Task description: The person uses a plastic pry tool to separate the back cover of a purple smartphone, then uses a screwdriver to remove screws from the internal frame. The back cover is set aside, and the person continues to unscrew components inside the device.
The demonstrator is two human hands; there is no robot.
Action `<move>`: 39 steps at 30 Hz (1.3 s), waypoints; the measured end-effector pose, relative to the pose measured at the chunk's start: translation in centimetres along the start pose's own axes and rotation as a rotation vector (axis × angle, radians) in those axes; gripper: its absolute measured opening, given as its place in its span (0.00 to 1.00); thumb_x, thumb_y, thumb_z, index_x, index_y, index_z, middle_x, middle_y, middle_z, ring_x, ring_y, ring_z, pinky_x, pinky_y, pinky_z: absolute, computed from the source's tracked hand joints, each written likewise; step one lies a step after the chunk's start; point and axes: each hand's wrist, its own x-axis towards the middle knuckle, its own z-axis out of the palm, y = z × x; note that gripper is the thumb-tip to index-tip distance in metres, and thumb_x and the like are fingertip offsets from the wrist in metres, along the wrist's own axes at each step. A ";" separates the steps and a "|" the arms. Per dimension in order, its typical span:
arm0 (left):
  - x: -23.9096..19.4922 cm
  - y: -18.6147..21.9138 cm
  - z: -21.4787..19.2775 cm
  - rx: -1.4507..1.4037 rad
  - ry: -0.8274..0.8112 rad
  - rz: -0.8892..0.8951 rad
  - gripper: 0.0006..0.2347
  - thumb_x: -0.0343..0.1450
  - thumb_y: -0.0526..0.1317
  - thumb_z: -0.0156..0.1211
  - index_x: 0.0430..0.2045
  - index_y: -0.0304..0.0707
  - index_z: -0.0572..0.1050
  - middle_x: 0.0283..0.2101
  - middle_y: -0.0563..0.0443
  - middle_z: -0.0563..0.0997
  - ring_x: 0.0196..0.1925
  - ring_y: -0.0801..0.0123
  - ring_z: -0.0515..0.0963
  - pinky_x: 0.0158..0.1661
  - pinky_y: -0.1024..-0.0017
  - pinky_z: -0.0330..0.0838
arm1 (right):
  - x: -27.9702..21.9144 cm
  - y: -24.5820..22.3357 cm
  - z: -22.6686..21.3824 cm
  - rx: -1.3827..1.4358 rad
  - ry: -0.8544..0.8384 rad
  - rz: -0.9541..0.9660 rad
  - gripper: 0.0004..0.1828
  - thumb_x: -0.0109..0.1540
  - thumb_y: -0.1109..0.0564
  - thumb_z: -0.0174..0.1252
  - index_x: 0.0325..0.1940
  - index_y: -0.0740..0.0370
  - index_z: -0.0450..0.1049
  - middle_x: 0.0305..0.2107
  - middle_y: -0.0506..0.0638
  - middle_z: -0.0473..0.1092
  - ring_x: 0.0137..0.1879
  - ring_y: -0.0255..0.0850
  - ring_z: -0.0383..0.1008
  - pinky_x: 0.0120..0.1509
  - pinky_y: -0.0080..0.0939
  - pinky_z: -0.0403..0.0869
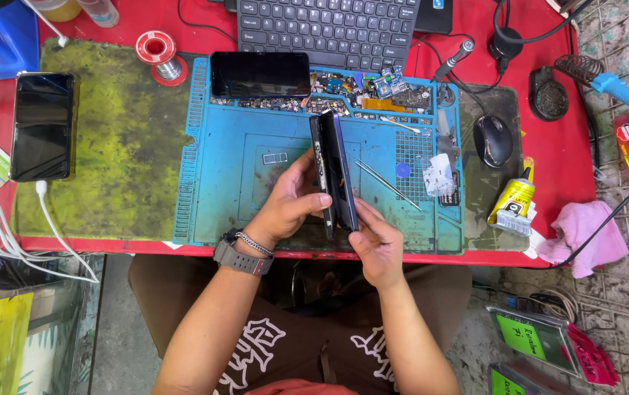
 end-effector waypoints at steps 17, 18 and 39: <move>-0.1 0.4 0.8 -0.046 0.019 0.027 0.39 0.60 0.33 0.72 0.68 0.35 0.59 0.47 0.38 0.76 0.41 0.52 0.85 0.32 0.56 0.87 | -0.1 1.0 0.1 0.145 0.090 0.010 0.25 0.67 0.60 0.55 0.64 0.82 0.67 0.57 0.77 0.69 0.62 0.66 0.72 0.65 0.66 0.74; 0.1 0.4 0.7 -0.051 0.017 0.026 0.39 0.60 0.33 0.72 0.68 0.35 0.58 0.47 0.39 0.76 0.41 0.53 0.84 0.32 0.56 0.87 | 0.0 1.0 0.1 0.183 0.083 0.020 0.25 0.67 0.60 0.54 0.64 0.83 0.66 0.56 0.78 0.69 0.61 0.68 0.73 0.64 0.66 0.75; 0.1 -0.8 -0.8 0.166 0.046 0.170 0.46 0.57 0.30 0.78 0.72 0.41 0.56 0.48 0.45 0.73 0.55 0.56 0.79 0.52 0.59 0.83 | 0.0 1.3 0.3 0.095 0.119 -0.062 0.27 0.65 0.60 0.59 0.63 0.83 0.67 0.57 0.78 0.69 0.62 0.64 0.73 0.63 0.68 0.75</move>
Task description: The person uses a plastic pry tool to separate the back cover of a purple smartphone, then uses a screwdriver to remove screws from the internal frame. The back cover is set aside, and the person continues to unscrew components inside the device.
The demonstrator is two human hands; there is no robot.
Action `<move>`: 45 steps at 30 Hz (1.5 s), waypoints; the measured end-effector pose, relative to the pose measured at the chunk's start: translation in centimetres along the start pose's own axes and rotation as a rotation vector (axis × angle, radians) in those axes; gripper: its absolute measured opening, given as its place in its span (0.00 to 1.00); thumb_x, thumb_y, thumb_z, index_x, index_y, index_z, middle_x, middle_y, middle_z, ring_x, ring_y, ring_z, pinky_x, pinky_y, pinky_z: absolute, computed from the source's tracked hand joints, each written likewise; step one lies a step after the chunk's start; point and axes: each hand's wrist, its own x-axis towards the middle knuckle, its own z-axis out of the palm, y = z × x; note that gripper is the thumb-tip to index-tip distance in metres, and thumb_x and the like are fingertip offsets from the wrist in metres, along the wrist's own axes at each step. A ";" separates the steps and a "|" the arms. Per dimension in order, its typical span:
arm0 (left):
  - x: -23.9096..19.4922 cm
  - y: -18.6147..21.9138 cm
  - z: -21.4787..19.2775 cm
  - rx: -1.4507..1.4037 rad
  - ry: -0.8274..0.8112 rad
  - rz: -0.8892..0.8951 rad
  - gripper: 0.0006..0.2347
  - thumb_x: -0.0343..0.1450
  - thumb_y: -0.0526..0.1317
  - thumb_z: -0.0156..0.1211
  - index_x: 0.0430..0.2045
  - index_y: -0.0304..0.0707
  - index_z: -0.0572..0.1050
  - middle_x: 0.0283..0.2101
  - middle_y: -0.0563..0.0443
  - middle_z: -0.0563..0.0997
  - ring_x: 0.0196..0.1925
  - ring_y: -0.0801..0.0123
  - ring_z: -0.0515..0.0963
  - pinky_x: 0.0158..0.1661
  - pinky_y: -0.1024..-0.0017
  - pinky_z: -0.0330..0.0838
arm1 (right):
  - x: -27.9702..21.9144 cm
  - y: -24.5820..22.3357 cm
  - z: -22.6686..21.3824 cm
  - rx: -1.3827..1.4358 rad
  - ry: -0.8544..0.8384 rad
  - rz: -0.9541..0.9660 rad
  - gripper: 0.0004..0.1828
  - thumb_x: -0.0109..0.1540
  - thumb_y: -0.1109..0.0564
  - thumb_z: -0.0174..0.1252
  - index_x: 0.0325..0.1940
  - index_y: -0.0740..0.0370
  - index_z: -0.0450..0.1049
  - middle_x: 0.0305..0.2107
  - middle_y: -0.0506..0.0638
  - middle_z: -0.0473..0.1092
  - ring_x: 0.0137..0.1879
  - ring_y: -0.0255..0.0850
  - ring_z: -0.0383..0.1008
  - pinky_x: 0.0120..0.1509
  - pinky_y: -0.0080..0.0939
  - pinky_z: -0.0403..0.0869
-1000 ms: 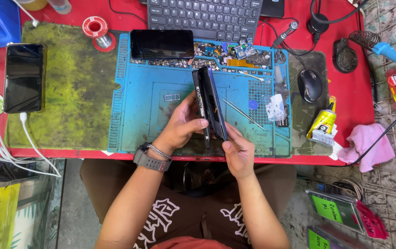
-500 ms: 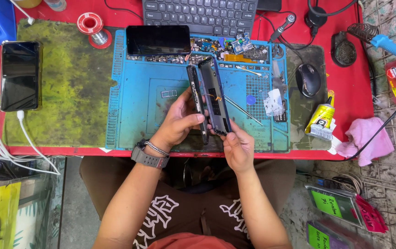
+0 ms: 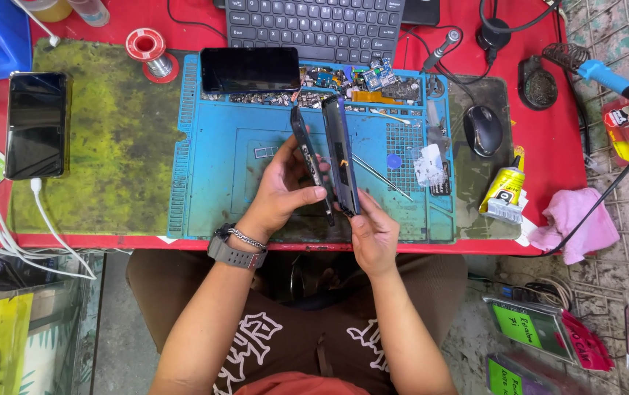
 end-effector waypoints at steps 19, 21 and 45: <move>-2.2 6.3 -0.3 0.468 0.101 0.036 0.44 0.49 0.27 0.86 0.63 0.33 0.68 0.52 0.40 0.80 0.53 0.65 0.78 0.51 0.66 0.79 | 0.0 -2.3 2.7 -0.669 -0.080 -0.272 0.29 0.60 0.61 0.71 0.64 0.71 0.74 0.63 0.71 0.65 0.70 0.64 0.67 0.71 0.60 0.70; -2.9 7.6 0.0 0.510 0.165 -0.075 0.36 0.50 0.29 0.85 0.55 0.34 0.74 0.45 0.42 0.82 0.47 0.66 0.81 0.42 0.72 0.80 | 0.0 -2.2 2.8 -0.725 -0.088 -0.308 0.29 0.59 0.60 0.72 0.64 0.69 0.75 0.63 0.71 0.66 0.70 0.65 0.67 0.72 0.61 0.68; -3.9 4.5 -5.4 0.003 0.351 -0.246 0.20 0.71 0.25 0.53 0.61 0.26 0.68 0.43 0.38 0.82 0.37 0.55 0.87 0.34 0.59 0.87 | -0.2 -1.9 4.1 -0.967 -0.029 -0.556 0.31 0.58 0.59 0.72 0.64 0.70 0.75 0.60 0.72 0.68 0.65 0.69 0.70 0.69 0.69 0.68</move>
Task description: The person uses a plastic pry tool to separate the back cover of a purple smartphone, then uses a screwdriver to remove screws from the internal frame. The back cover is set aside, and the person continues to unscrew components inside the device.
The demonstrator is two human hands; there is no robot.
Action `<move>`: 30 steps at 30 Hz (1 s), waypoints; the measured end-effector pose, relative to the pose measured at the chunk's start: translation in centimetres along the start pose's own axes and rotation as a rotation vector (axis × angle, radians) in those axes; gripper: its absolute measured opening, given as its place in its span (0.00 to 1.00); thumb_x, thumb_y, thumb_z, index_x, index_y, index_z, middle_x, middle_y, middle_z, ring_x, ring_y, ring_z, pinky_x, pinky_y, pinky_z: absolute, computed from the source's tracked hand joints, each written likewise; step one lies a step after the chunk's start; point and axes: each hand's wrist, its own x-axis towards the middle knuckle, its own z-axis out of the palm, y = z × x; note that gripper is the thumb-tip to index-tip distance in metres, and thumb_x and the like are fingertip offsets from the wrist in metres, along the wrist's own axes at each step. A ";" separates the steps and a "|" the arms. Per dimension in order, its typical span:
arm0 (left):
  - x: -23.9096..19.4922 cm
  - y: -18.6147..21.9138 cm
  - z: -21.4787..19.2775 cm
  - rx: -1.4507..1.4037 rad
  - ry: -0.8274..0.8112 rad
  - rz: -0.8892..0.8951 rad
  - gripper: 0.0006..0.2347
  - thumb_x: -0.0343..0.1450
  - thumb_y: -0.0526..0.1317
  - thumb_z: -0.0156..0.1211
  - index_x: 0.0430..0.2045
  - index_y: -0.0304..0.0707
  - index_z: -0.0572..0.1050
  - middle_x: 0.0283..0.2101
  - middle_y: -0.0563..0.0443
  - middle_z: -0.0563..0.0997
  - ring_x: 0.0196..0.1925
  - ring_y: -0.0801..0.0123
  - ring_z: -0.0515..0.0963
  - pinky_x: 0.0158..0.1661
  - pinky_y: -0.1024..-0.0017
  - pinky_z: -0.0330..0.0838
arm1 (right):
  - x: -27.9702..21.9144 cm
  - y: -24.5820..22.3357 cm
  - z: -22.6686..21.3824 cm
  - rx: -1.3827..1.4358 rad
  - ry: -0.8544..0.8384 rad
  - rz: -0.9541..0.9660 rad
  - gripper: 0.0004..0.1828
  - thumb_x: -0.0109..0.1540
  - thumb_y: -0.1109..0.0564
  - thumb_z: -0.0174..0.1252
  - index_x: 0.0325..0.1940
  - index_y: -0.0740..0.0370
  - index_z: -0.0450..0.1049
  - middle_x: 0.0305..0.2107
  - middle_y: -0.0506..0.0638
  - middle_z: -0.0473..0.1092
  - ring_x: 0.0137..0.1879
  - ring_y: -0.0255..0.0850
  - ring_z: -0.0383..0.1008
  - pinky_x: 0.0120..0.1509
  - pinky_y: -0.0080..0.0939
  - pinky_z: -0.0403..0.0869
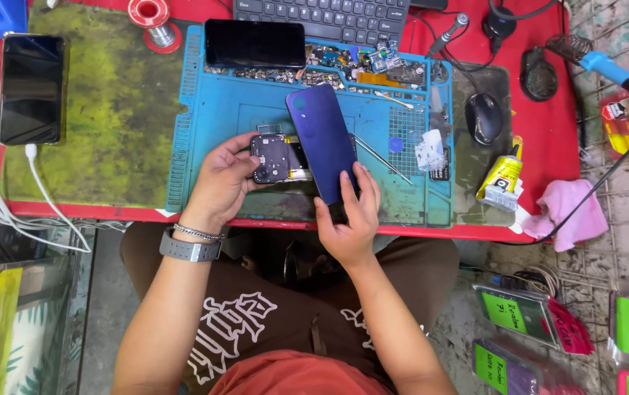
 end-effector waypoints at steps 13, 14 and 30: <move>0.9 0.5 -0.3 0.355 0.092 0.070 0.20 0.68 0.27 0.56 0.57 0.27 0.72 0.38 0.46 0.83 0.34 0.69 0.85 0.34 0.66 0.85 | -0.5 0.0 -0.1 -0.009 -0.042 0.048 0.32 0.58 0.60 0.72 0.65 0.72 0.73 0.61 0.71 0.66 0.68 0.69 0.67 0.70 0.71 0.65; 0.9 0.6 -0.5 0.535 0.099 0.114 0.19 0.68 0.29 0.59 0.55 0.28 0.74 0.37 0.47 0.84 0.35 0.71 0.84 0.34 0.68 0.84 | -0.5 0.0 0.0 -0.039 -0.047 0.048 0.31 0.58 0.59 0.72 0.64 0.72 0.74 0.61 0.71 0.67 0.67 0.69 0.67 0.70 0.70 0.65; 0.9 4.2 0.7 1.395 0.033 0.136 0.19 0.72 0.43 0.56 0.54 0.31 0.79 0.39 0.42 0.83 0.46 0.52 0.84 0.45 0.59 0.79 | -0.6 -0.3 0.9 -0.195 -0.135 0.135 0.35 0.55 0.56 0.73 0.64 0.68 0.73 0.57 0.64 0.67 0.63 0.64 0.68 0.69 0.68 0.66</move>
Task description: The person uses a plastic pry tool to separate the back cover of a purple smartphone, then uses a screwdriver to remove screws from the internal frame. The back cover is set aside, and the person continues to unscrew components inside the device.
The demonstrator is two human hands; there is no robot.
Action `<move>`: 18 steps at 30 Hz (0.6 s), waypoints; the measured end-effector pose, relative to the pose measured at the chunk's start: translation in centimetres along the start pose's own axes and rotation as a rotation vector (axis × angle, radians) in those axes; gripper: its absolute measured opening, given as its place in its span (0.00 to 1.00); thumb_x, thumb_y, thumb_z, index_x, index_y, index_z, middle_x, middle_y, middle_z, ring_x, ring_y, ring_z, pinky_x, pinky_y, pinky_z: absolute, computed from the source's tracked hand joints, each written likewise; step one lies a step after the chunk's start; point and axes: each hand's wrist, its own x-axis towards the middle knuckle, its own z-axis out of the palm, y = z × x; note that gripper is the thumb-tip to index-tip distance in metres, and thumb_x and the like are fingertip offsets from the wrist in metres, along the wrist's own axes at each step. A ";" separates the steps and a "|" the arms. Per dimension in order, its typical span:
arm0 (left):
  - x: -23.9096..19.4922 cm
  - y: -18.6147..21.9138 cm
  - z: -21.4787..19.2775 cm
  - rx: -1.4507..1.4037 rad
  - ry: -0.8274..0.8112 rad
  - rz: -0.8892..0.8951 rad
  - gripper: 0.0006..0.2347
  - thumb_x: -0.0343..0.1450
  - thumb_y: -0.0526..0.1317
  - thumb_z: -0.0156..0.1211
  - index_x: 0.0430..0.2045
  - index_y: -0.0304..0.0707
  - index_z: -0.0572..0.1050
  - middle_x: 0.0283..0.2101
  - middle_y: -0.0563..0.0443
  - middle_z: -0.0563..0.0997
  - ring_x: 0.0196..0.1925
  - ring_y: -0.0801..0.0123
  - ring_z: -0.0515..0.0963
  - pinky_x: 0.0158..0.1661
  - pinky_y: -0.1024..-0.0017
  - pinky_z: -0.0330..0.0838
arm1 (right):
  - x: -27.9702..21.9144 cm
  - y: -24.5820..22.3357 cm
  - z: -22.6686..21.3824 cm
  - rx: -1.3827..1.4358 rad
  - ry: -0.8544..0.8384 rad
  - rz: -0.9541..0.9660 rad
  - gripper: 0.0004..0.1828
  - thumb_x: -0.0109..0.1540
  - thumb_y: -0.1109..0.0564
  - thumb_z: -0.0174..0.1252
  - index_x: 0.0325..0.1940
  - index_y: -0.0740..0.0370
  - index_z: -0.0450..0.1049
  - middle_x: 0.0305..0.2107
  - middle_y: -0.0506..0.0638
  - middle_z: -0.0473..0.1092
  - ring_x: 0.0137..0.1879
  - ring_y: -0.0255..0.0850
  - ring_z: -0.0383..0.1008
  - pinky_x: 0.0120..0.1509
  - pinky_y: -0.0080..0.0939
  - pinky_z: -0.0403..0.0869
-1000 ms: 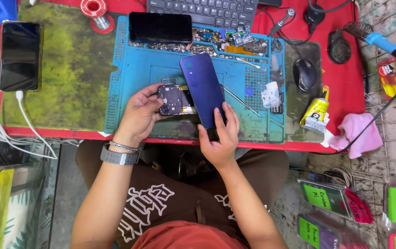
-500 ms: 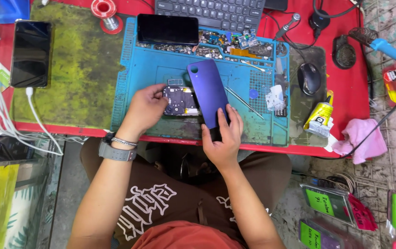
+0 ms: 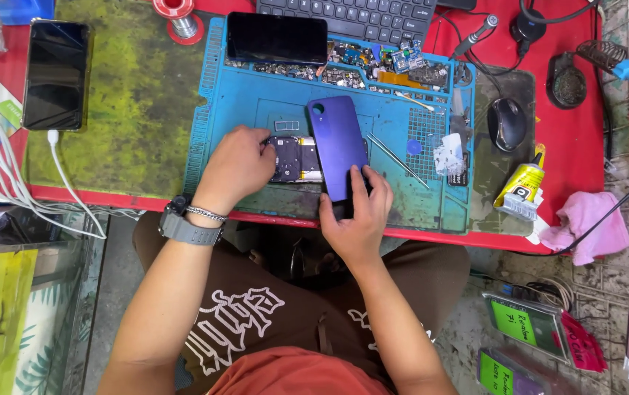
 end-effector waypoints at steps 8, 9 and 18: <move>3.9 2.5 -1.3 0.196 0.052 0.276 0.10 0.70 0.36 0.60 0.41 0.35 0.84 0.35 0.35 0.78 0.44 0.31 0.81 0.46 0.46 0.76 | 0.5 -0.8 -0.4 0.030 0.002 0.029 0.40 0.53 0.53 0.74 0.66 0.70 0.70 0.57 0.66 0.65 0.64 0.67 0.66 0.70 0.71 0.63; 4.6 2.6 -1.3 0.235 0.031 0.306 0.08 0.67 0.35 0.64 0.37 0.36 0.85 0.35 0.35 0.78 0.43 0.32 0.81 0.46 0.46 0.76 | 0.6 -0.8 -0.5 0.053 0.016 0.026 0.38 0.54 0.54 0.72 0.66 0.71 0.70 0.57 0.67 0.65 0.65 0.67 0.66 0.71 0.71 0.62; 5.4 2.0 -3.0 0.131 -0.038 0.187 0.07 0.68 0.38 0.60 0.33 0.43 0.84 0.34 0.39 0.85 0.46 0.38 0.82 0.47 0.47 0.75 | 0.4 -0.4 -0.6 0.071 0.063 0.038 0.35 0.55 0.55 0.69 0.64 0.70 0.71 0.57 0.65 0.66 0.65 0.65 0.67 0.71 0.69 0.63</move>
